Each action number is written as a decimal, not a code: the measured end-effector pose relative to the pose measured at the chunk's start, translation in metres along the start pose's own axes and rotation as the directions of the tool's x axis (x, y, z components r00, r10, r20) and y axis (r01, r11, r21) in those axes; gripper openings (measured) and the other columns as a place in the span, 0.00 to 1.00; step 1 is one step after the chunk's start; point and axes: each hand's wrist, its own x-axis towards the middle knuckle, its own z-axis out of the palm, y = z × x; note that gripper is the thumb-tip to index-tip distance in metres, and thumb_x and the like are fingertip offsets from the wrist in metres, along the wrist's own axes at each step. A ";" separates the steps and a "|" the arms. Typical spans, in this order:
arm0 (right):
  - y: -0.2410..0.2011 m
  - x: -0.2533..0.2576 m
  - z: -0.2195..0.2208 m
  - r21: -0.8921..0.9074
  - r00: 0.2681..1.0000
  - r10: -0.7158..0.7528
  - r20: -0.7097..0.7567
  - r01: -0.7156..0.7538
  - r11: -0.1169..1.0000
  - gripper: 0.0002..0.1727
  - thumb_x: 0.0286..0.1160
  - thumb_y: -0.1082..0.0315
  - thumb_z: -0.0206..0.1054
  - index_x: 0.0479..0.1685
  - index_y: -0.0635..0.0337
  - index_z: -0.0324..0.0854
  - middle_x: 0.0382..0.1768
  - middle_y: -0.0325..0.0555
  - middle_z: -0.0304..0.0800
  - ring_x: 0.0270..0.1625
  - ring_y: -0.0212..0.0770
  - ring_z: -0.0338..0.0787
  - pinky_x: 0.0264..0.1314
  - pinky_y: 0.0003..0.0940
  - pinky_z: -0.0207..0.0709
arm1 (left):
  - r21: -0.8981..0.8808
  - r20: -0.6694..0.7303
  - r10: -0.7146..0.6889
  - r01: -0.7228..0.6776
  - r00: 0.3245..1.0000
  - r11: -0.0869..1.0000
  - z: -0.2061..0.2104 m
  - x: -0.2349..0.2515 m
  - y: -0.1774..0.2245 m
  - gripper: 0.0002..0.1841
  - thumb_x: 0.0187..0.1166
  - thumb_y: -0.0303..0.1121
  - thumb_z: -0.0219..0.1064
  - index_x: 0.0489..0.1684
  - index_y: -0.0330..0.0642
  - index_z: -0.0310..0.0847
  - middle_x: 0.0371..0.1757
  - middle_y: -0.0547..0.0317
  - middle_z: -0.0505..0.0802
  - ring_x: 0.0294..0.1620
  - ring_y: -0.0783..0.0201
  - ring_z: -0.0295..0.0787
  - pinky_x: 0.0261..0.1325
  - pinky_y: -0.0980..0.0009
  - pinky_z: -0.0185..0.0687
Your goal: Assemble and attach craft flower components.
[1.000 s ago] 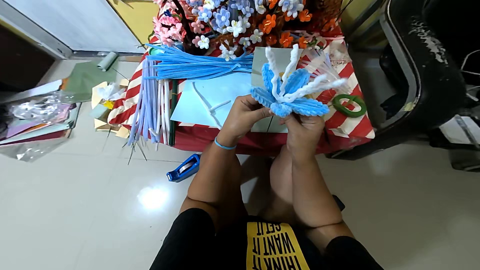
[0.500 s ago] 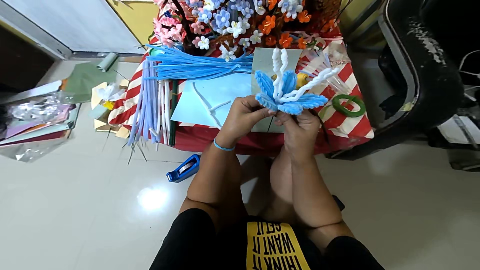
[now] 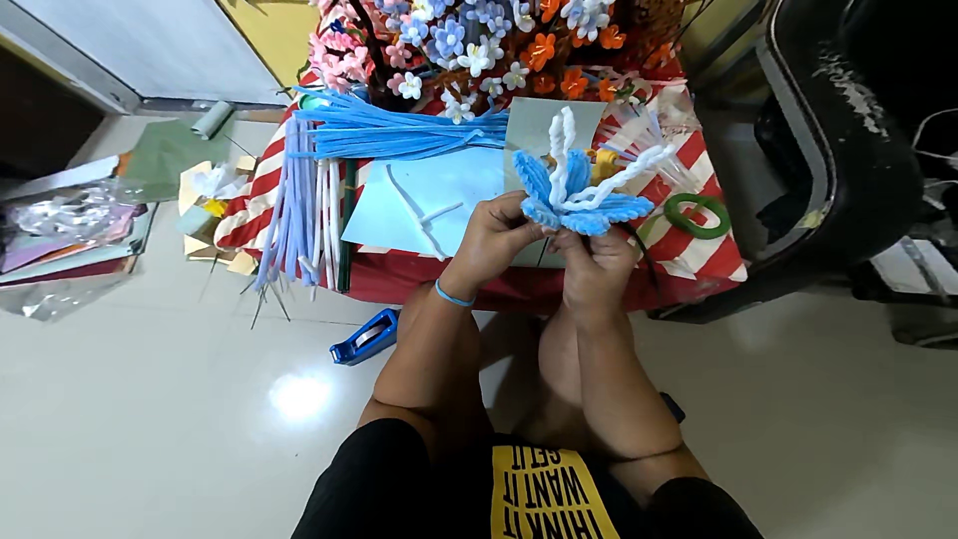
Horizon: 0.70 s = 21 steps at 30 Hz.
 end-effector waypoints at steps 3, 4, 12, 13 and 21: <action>-0.001 0.001 -0.001 0.005 1.000 -0.002 0.016 0.001 1.000 0.10 0.74 0.78 0.69 0.43 0.51 0.92 0.40 0.27 0.94 0.38 0.24 0.91 0.44 0.25 0.89 | -0.001 0.002 -0.002 0.002 1.000 1.000 0.001 0.001 -0.001 0.07 0.69 0.16 0.70 0.35 0.37 0.90 0.41 0.63 0.92 0.39 0.77 0.88 0.43 0.78 0.86; -0.001 0.001 -0.001 0.004 1.000 -0.007 0.019 0.007 1.000 0.10 0.75 0.77 0.69 0.43 0.52 0.92 0.41 0.28 0.94 0.39 0.24 0.91 0.45 0.25 0.89 | -0.003 0.001 -0.004 0.004 1.000 1.000 0.001 0.001 -0.002 0.07 0.69 0.16 0.70 0.35 0.37 0.90 0.41 0.63 0.92 0.39 0.77 0.88 0.42 0.78 0.86; 0.001 0.000 0.002 -0.017 1.000 -0.001 -0.009 0.001 1.000 0.09 0.75 0.77 0.68 0.42 0.52 0.91 0.39 0.27 0.93 0.37 0.23 0.90 0.42 0.23 0.88 | 0.004 -0.008 -0.038 0.038 0.999 0.999 0.001 0.002 -0.001 0.07 0.71 0.17 0.69 0.35 0.38 0.89 0.39 0.65 0.92 0.37 0.78 0.87 0.42 0.79 0.86; 0.002 0.002 0.003 -0.010 1.000 0.017 -0.005 -0.017 1.000 0.08 0.76 0.76 0.69 0.42 0.52 0.91 0.38 0.26 0.93 0.36 0.22 0.90 0.41 0.23 0.88 | 0.004 -0.006 -0.061 0.061 0.998 0.998 -0.001 0.001 0.000 0.05 0.73 0.18 0.69 0.35 0.39 0.88 0.37 0.64 0.91 0.34 0.78 0.85 0.38 0.80 0.84; 0.001 0.004 0.004 -0.054 0.971 0.044 0.237 -0.032 0.998 0.07 0.81 0.75 0.63 0.48 0.63 0.86 0.42 0.35 0.86 0.36 0.21 0.83 0.41 0.17 0.82 | -0.198 -0.082 -0.151 0.133 0.985 0.971 -0.008 -0.004 0.012 0.04 0.81 0.29 0.65 0.38 0.48 0.85 0.31 0.68 0.88 0.30 0.77 0.84 0.40 0.78 0.84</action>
